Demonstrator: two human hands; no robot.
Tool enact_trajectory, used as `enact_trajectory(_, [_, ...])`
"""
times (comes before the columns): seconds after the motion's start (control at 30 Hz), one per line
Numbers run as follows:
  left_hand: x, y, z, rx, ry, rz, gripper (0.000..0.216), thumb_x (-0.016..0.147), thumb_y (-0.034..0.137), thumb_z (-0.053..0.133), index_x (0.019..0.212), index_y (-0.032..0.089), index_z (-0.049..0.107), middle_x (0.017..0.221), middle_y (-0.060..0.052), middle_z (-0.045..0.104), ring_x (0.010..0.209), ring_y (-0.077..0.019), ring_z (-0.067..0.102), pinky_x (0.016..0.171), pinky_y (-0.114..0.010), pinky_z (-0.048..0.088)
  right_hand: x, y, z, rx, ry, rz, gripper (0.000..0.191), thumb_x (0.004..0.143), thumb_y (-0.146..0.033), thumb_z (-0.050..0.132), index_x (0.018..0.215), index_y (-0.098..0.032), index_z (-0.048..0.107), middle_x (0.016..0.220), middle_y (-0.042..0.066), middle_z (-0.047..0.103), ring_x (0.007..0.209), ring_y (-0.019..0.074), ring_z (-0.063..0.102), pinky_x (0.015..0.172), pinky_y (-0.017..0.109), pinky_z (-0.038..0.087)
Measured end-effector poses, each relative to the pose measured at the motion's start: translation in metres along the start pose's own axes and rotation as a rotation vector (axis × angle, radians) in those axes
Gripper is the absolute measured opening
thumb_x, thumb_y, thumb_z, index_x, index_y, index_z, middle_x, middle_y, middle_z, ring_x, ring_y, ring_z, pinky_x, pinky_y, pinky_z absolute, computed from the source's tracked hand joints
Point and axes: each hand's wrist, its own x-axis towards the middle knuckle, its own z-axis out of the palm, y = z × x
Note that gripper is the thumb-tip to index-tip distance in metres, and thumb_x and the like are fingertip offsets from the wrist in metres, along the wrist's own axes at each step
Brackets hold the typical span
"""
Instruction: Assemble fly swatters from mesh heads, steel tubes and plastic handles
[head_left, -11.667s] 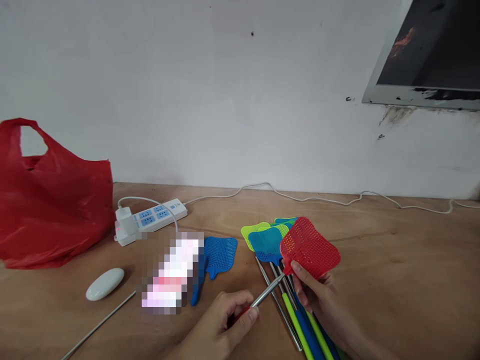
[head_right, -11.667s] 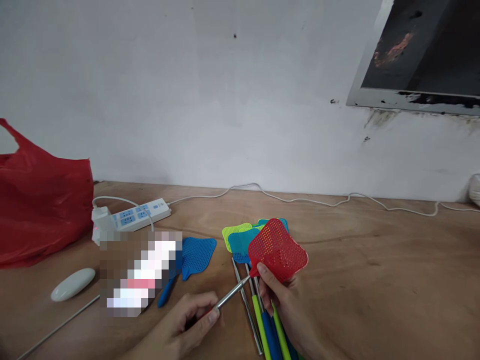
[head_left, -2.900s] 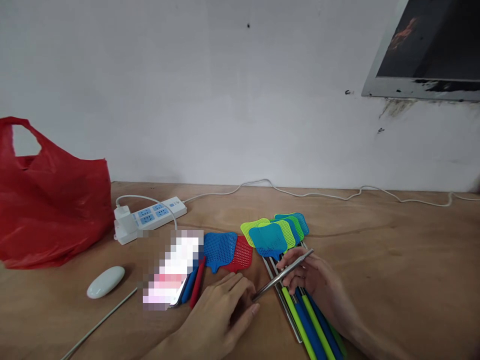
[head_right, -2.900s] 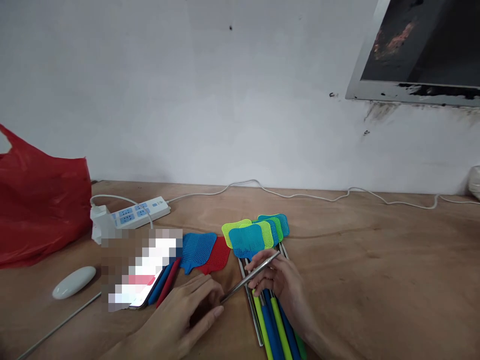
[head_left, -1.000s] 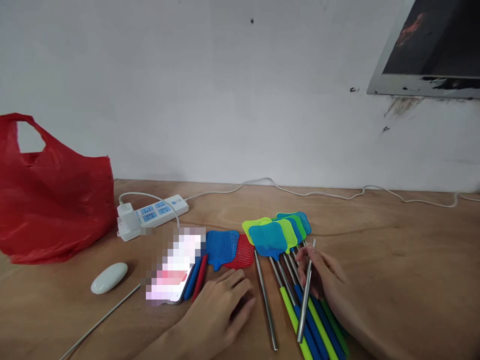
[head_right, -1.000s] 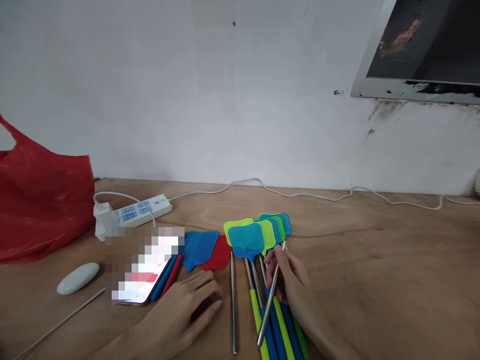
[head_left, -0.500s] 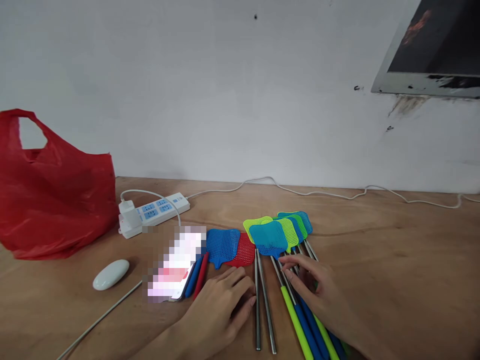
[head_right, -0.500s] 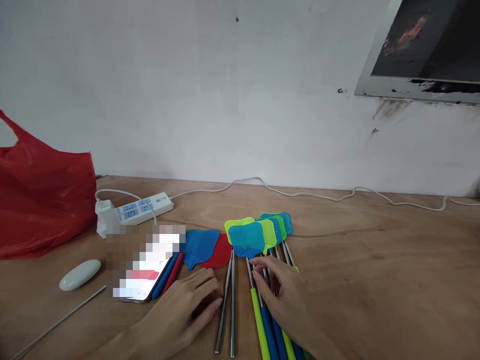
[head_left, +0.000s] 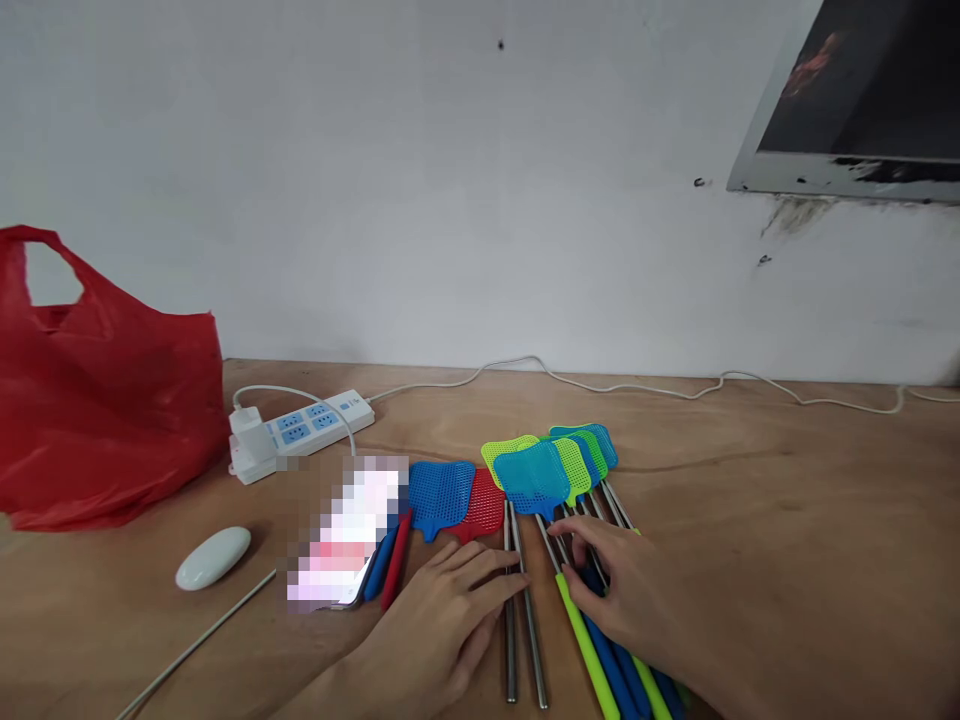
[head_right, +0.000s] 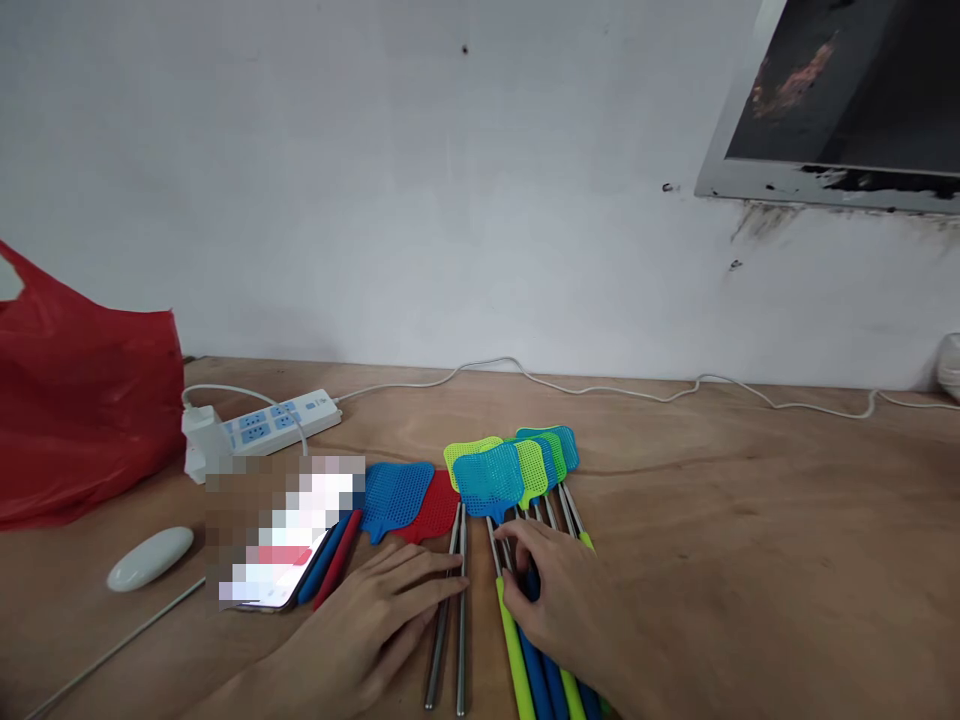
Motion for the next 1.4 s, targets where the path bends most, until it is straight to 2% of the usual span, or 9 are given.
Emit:
enact_trajectory(0.1, [-0.001,0.001,0.000,0.013,-0.001,-0.006,0.056,0.092,0.006,0.048,0.141,0.032,0.050,0.138,-0.002,0.059,0.120,-0.0268,0.057,0.102,-0.048,0.046,0.000,0.002,0.003,-0.033,0.033,0.018,0.031,0.077,-0.013,0.055,0.105,-0.022,0.063,0.072,-0.002,0.059,0.065,0.0188,0.062,0.060,0.029,0.040])
enact_trajectory(0.33, [-0.002,0.000,0.003,-0.014,-0.033,-0.011,0.060,0.088,0.005,0.051,0.141,0.033,0.051,0.140,-0.002,0.058,0.123,-0.0251,0.057,0.104,-0.042,0.048,0.001,0.006,0.008,-0.119,0.098,0.028,0.026,0.081,-0.017,0.051,0.104,-0.023,0.064,0.069,-0.002,0.061,0.062,0.0193,0.063,0.057,0.029,0.037])
enact_trajectory(0.53, [-0.001,0.002,0.004,-0.013,0.052,-0.003,0.054,0.092,0.006,0.049,0.141,0.029,0.050,0.140,-0.005,0.058,0.124,-0.0245,0.057,0.105,-0.040,0.049,0.001,0.003,0.005,-0.146,0.087,0.016,0.029,0.079,-0.015,0.053,0.105,-0.024,0.065,0.070,-0.001,0.065,0.061,0.0188,0.063,0.057,0.028,0.038])
enact_trajectory(0.67, [-0.001,0.003,0.004,-0.011,0.068,-0.011,0.049,0.094,0.008,0.048,0.139,0.027,0.051,0.136,-0.005,0.061,0.121,-0.0242,0.060,0.103,-0.039,0.051,0.001,0.004,0.006,-0.076,0.119,0.029,0.025,0.080,-0.016,0.055,0.101,-0.024,0.066,0.065,-0.003,0.060,0.058,0.0176,0.061,0.056,0.028,0.039])
enact_trajectory(0.87, [-0.001,0.002,0.004,-0.006,0.063,-0.017,0.047,0.095,0.010,0.049,0.138,0.027,0.052,0.141,-0.005,0.060,0.126,-0.0235,0.058,0.107,-0.040,0.049,0.004,0.009,0.008,0.241,0.277,0.128,0.020,0.079,-0.019,0.059,0.097,-0.022,0.065,0.061,-0.006,0.051,0.046,0.0113,0.043,0.050,0.025,0.036])
enact_trajectory(1.0, [0.000,0.003,0.001,-0.010,0.012,-0.023,0.044,0.095,0.011,0.049,0.137,0.025,0.053,0.142,-0.006,0.059,0.129,-0.0222,0.056,0.109,-0.040,0.047,0.009,0.002,-0.002,0.611,0.343,0.274,0.019,0.077,-0.030,0.067,0.093,-0.022,0.061,0.066,-0.006,0.053,0.049,0.0107,0.047,0.045,0.022,0.036])
enact_trajectory(1.1, [0.001,0.004,-0.001,-0.015,-0.008,-0.034,0.043,0.095,0.011,0.048,0.136,0.024,0.053,0.142,-0.007,0.059,0.129,-0.0216,0.057,0.109,-0.040,0.047,0.013,-0.005,-0.013,0.923,0.317,0.432,0.036,0.070,-0.041,0.077,0.095,-0.022,0.059,0.064,-0.006,0.055,0.048,0.0124,0.054,0.041,0.021,0.038])
enact_trajectory(1.23, [0.001,0.004,-0.001,-0.032,-0.016,-0.038,0.042,0.096,0.012,0.048,0.136,0.024,0.053,0.142,-0.007,0.059,0.128,-0.0217,0.057,0.109,-0.040,0.047,0.014,-0.003,-0.020,1.239,0.266,0.564,0.045,0.068,-0.038,0.081,0.105,-0.020,0.063,0.067,-0.005,0.061,0.047,0.0105,0.054,0.041,0.020,0.042])
enact_trajectory(1.4, [0.000,0.002,0.002,-0.040,0.019,-0.040,0.041,0.095,0.012,0.050,0.133,0.026,0.055,0.140,-0.006,0.060,0.126,-0.0236,0.058,0.106,-0.042,0.049,0.014,0.009,-0.015,1.405,0.141,0.577,0.043,0.069,-0.028,0.075,0.109,-0.016,0.066,0.059,-0.006,0.058,0.033,0.0045,0.037,0.029,0.016,0.026])
